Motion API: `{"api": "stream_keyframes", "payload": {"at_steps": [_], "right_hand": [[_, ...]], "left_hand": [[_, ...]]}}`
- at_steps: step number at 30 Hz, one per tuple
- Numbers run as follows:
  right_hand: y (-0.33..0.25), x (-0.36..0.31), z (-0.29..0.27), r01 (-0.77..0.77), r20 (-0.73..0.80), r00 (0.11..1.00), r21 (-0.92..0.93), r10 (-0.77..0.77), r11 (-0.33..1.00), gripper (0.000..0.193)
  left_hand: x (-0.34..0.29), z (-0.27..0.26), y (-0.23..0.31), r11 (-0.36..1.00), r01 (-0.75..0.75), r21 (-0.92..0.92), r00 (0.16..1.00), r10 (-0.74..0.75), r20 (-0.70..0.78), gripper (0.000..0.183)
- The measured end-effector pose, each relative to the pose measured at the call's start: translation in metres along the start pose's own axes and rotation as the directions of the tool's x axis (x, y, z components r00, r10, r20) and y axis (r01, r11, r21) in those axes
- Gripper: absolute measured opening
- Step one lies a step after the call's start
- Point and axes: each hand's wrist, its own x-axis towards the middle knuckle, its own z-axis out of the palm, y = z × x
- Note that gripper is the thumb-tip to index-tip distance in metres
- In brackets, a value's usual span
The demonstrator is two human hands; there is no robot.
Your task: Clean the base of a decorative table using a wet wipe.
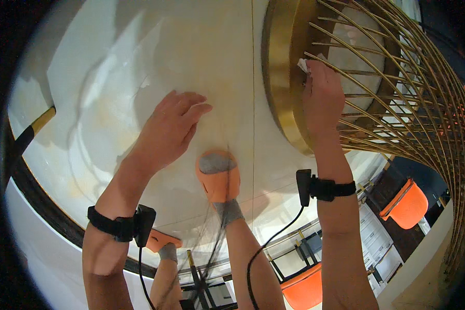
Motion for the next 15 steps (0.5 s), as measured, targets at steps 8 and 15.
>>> {"api": "stream_keyframes", "payload": {"at_steps": [8,15], "right_hand": [[-0.04,0.001,0.01,-0.179,-0.046,0.981,0.138,0.187,0.974,0.023],[0.003,0.03,-0.023,-0.085,-0.069,0.993,0.083,0.091,0.993,0.019]], "left_hand": [[0.005,-0.007,0.002,0.996,0.058,-0.07,0.991,-0.049,0.124,0.032],[0.004,-0.009,0.002,0.998,-0.021,-0.052,0.999,0.022,0.028,0.033]]}}
